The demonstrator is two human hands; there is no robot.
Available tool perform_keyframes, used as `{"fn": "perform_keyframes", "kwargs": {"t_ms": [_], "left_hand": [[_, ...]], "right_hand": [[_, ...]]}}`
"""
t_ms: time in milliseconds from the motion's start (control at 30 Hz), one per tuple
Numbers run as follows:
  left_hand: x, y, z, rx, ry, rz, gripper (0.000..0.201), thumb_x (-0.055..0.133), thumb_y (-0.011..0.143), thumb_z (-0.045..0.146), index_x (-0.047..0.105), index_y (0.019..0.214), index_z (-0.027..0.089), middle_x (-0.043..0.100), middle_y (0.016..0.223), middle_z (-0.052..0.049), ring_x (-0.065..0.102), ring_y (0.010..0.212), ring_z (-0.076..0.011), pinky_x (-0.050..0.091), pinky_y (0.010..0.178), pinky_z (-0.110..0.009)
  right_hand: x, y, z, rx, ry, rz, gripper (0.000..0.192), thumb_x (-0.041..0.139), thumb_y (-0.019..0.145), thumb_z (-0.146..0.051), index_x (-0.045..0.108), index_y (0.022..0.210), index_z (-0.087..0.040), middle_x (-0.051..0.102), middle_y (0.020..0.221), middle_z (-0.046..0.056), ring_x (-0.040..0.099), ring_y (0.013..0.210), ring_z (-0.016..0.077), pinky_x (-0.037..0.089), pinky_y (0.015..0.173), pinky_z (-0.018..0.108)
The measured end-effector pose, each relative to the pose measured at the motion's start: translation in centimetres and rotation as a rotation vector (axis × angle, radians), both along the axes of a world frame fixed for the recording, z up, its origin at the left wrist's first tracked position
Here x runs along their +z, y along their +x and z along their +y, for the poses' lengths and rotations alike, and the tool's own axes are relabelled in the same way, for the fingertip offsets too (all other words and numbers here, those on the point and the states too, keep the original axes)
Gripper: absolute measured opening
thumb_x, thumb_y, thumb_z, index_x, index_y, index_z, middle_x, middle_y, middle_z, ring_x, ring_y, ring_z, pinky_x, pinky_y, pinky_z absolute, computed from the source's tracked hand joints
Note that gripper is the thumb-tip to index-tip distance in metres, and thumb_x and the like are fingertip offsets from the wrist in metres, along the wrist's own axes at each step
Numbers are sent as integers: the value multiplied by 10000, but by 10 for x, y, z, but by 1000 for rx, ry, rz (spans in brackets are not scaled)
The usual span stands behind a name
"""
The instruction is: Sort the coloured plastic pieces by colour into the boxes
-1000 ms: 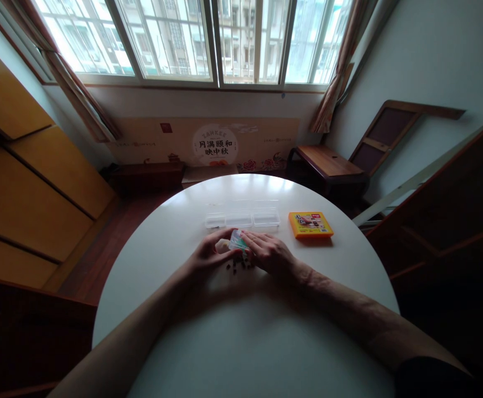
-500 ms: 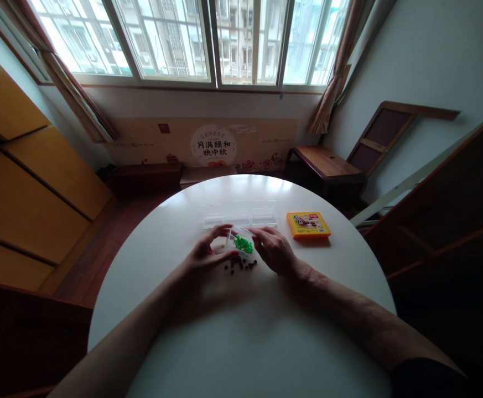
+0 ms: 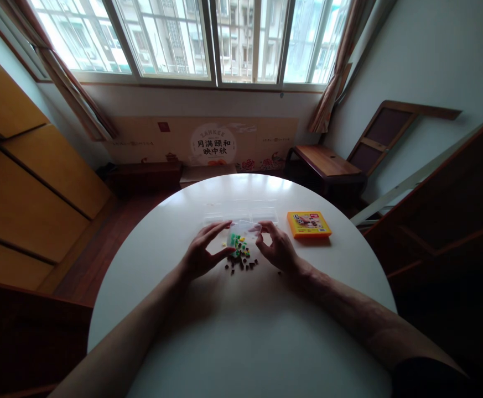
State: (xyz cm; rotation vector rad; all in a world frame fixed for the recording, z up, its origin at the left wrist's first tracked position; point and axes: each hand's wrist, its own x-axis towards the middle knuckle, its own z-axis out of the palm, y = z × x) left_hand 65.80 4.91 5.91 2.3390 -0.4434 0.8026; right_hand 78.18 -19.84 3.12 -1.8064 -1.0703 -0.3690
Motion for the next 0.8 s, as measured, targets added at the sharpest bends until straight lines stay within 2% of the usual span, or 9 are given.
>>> {"fn": "perform_keyframes", "kwargs": {"t_ms": [100, 233, 300, 433, 800], "left_hand": [[-2, 0, 0, 18, 77, -17, 690, 803, 1001, 434, 563, 1629, 283, 691, 1500, -156, 677, 1365, -331, 573, 1166, -509], [-2, 1, -1, 17, 166, -49, 702, 760, 1031, 434, 511, 1676, 309, 683, 1515, -151, 674, 1370, -336, 551, 1173, -517], [-1, 2, -2, -4, 200, -71, 711, 741, 1046, 420, 477, 1699, 324, 684, 1518, -142, 675, 1369, -329, 535, 1182, -510], [0, 4, -2, -41, 255, -102, 744, 720, 1060, 427, 418, 1733, 332, 673, 1545, -133, 660, 1389, -328, 501, 1210, -502], [0, 5, -4, -74, 287, -47, 673, 561, 1135, 471, 362, 1752, 290, 612, 1623, -140, 577, 1493, -327, 437, 1283, -528]], "right_hand": [[-1, 0, 0, -8, -12, 9, 254, 577, 979, -202, 577, 1230, -246, 828, 1096, 84, 796, 930, 249, 641, 739, 346], [-4, 0, -1, -32, -37, 12, 290, 589, 947, -186, 558, 1229, -249, 825, 1071, 73, 701, 642, 186, 602, 637, 308], [-4, 0, -1, -37, -50, 18, 301, 586, 940, -178, 545, 1229, -252, 825, 1077, 71, 646, 564, 165, 580, 599, 298], [-4, 0, -1, -32, -42, 28, 289, 563, 954, -174, 526, 1227, -260, 826, 1101, 81, 689, 634, 188, 561, 585, 288], [-5, 2, -1, -61, -44, 55, 227, 550, 976, -202, 531, 1194, -261, 810, 993, 64, 683, 601, 202, 541, 564, 294]]}}
